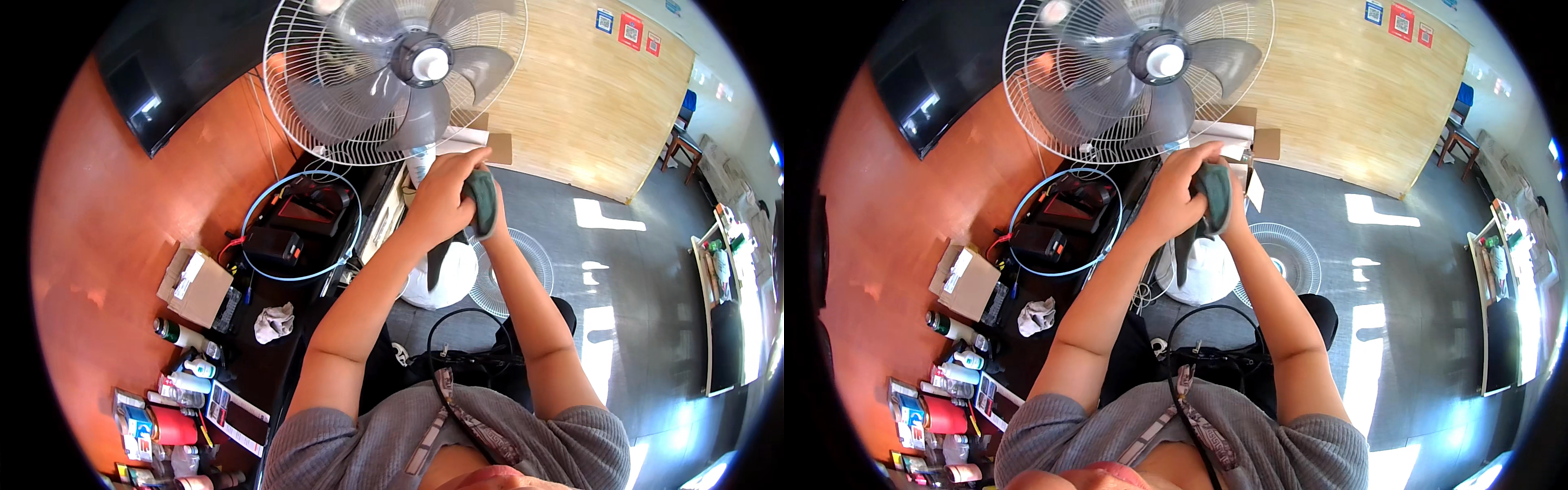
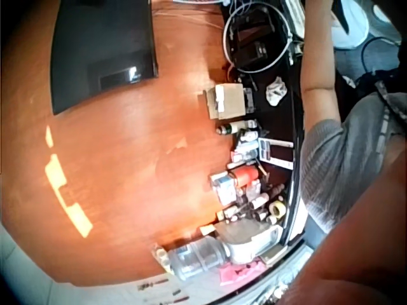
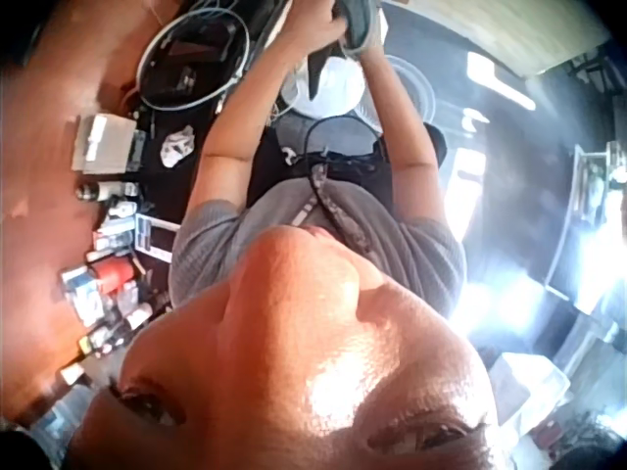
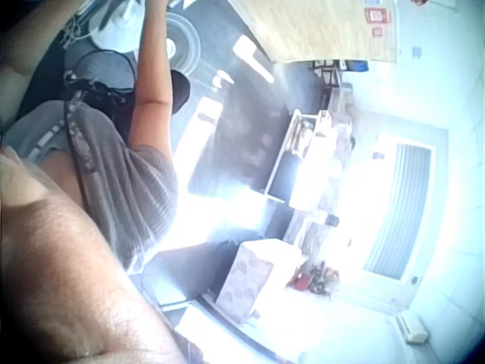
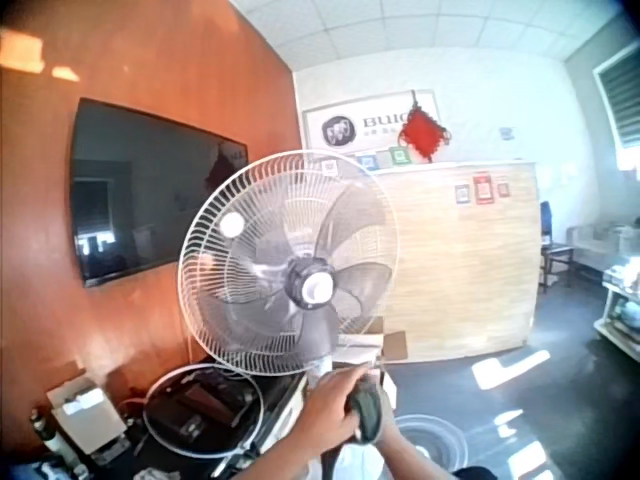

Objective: The person wipes the blades and the internal motor housing of a stand fan with a cloth by hand.

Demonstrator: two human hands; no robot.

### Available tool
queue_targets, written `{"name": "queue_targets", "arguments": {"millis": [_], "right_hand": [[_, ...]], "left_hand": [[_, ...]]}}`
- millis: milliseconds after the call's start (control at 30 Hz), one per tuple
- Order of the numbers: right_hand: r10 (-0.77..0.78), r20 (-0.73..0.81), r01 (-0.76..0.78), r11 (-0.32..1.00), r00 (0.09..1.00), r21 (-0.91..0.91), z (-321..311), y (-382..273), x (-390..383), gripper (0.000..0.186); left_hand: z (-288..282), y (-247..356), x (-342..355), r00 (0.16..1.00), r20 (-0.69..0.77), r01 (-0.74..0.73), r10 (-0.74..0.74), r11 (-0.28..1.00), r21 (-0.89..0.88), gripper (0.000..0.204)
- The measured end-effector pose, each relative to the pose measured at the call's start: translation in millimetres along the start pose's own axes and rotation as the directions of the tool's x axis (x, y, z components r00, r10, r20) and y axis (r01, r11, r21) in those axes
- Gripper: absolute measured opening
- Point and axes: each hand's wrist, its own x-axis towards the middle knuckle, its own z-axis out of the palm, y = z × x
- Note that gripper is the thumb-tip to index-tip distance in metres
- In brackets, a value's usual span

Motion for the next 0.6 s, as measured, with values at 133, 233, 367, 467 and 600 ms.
{"name": "queue_targets", "arguments": {"millis": [133, 233, 367, 467, 600], "right_hand": [[0.591, -0.035, -0.376, 0.557, 0.806, 0.74, -29.2, 37.7, -6.0, 0.024], [0.721, 0.235, -0.447, 0.115, 0.652, 0.887, -50.3, 46.4, -3.2, 0.034], [0.757, 0.28, -0.4, -0.028, 0.59, 0.916, -59.3, 51.5, -7.9, 0.038], [0.765, 0.277, -0.38, -0.045, 0.582, 0.924, -66.5, 50.7, -10.6, 0.037], [0.74, 0.273, -0.364, -0.041, 0.615, 0.931, -74.7, 63.2, -17.0, 0.032]], "left_hand": [[-3.8, -17.7, -1.0, 0.994, -0.109, 0.045, -0.031, 0.991, 0.128, 0.061], [-6.7, -50.6, 1.1, 0.96, -0.205, 0.223, -0.19, 0.964, 0.148, 0.061], [3.4, -81.8, 10.2, 0.929, -0.257, 0.302, -0.266, 0.946, 0.115, 0.062], [3.0, -92.2, 10.7, 0.923, -0.264, 0.326, -0.279, 0.934, 0.15, 0.065], [-4.7, -95.3, 9.6, 0.906, -0.293, 0.371, -0.306, 0.907, 0.198, 0.065]]}}
